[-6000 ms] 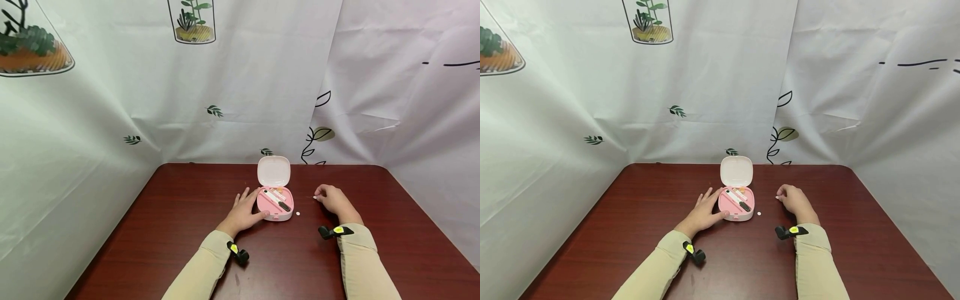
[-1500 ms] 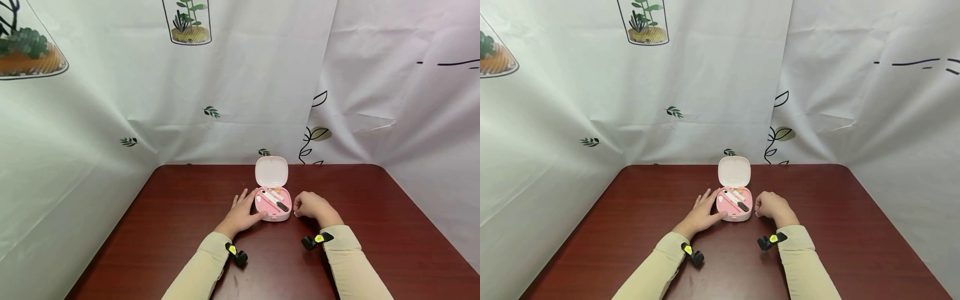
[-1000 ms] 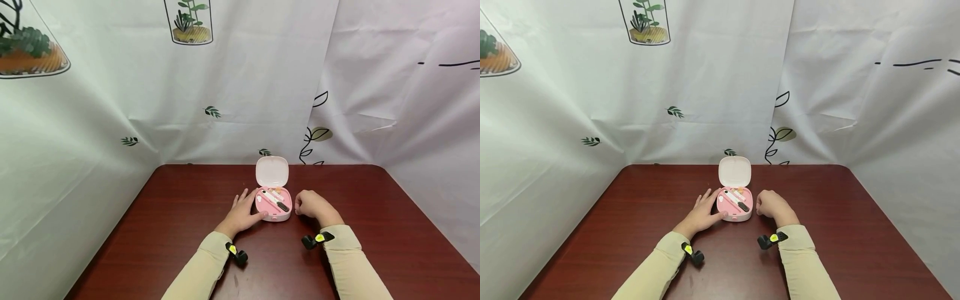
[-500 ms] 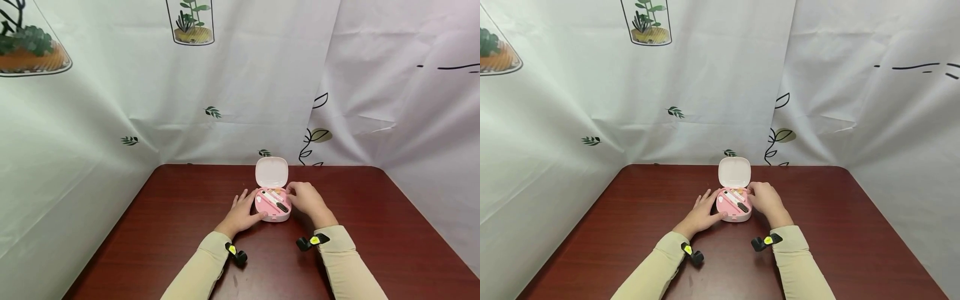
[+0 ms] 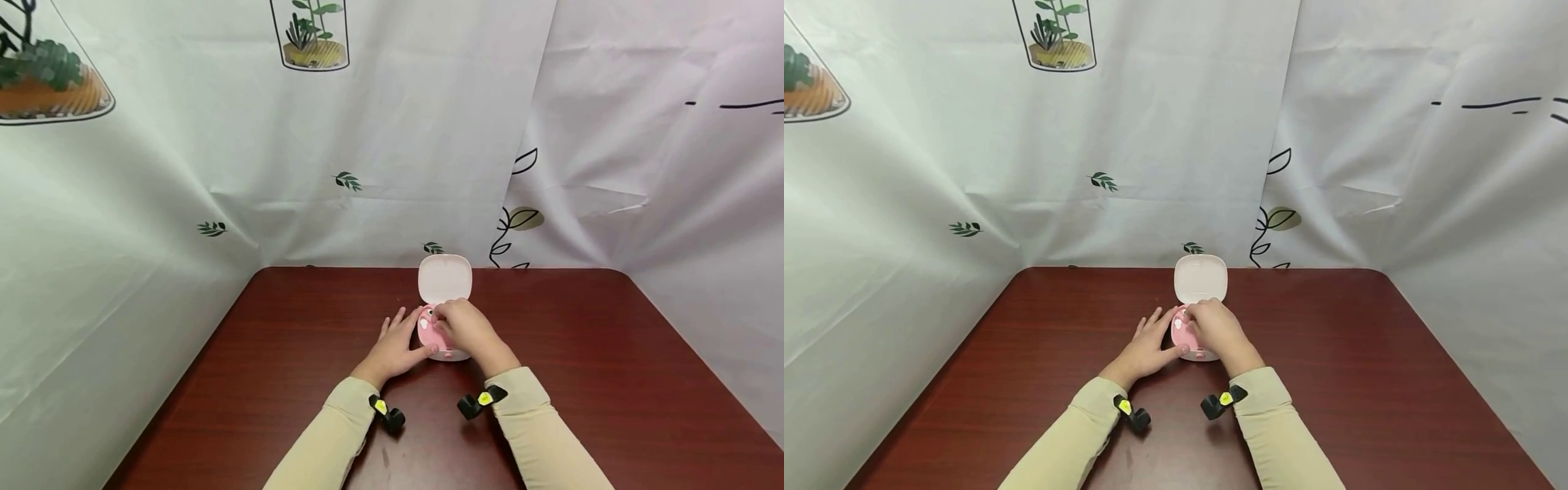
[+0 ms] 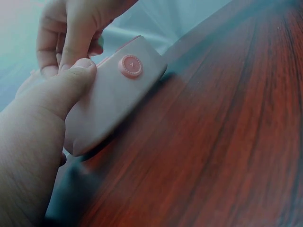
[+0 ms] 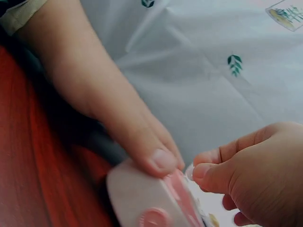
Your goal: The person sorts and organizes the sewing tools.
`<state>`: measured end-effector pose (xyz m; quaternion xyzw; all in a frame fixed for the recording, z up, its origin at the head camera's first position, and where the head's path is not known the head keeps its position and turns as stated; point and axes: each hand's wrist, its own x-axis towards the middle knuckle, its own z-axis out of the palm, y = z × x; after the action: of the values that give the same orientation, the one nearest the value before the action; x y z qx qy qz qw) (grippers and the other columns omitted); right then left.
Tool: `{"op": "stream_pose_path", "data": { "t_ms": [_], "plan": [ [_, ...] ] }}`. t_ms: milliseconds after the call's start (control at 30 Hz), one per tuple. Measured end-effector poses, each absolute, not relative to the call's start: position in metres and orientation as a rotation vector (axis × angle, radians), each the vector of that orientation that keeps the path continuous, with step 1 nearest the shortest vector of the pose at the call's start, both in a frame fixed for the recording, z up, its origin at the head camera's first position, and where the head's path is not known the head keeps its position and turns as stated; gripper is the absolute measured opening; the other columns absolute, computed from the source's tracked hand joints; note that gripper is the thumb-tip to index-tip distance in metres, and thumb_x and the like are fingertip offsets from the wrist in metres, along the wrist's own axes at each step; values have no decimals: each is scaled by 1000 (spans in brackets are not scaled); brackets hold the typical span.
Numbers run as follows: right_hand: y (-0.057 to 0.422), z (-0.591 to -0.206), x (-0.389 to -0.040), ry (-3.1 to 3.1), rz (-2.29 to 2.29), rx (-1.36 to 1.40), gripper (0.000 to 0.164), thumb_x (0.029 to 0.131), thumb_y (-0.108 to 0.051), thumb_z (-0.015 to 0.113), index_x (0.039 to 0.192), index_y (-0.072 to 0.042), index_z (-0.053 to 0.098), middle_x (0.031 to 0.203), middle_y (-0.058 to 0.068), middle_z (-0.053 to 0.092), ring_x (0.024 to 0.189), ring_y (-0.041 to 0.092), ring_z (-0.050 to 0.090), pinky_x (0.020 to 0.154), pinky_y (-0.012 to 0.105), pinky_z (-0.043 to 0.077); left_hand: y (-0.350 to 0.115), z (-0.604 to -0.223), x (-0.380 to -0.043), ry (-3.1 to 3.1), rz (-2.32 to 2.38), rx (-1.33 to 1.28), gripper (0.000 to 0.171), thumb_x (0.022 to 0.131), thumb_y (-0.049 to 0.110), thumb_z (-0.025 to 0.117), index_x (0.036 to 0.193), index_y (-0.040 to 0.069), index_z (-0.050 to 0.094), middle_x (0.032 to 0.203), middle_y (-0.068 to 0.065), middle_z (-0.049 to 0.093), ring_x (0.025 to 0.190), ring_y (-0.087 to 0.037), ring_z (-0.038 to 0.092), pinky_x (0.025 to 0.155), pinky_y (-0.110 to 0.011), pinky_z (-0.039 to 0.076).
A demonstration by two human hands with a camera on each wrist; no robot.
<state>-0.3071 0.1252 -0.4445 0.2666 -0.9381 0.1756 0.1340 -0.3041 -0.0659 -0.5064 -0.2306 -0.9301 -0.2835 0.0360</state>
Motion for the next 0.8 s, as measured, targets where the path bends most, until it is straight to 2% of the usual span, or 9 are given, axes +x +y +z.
{"op": "stream_pose_path", "data": {
  "t_ms": [233, 633, 800],
  "plan": [
    [116, -453, -308, -2652, 382, 789, 11, 84, -9, 80, 81, -18, 73, 84, 0, 61, 84, 25, 54, 80, 41, 47, -64, -506, -304, -2850, -867, -707, 89, 91, 66, 57, 161, 19, 28, 162, -2, 35, 154, -35, 17, 121, -61, 8],
    [112, -460, -311, -2641, 402, 702, 10, 83, -12, 80, 81, -19, 75, 86, 1, 60, 86, 26, 53, 81, 43, 46, -65, -508, -306, -2854, -857, -709, 90, 91, 68, 56, 161, 19, 28, 163, 1, 33, 154, -34, 17, 121, -60, 7],
    [107, -461, -311, -2652, 378, 648, 12, 82, -14, 82, 81, -18, 71, 84, 1, 60, 85, 27, 55, 80, 44, 47, -66, -508, -306, -2858, -840, -706, 90, 91, 68, 56, 161, 19, 29, 163, 0, 34, 154, -34, 17, 121, -60, 7]
  ]
}}
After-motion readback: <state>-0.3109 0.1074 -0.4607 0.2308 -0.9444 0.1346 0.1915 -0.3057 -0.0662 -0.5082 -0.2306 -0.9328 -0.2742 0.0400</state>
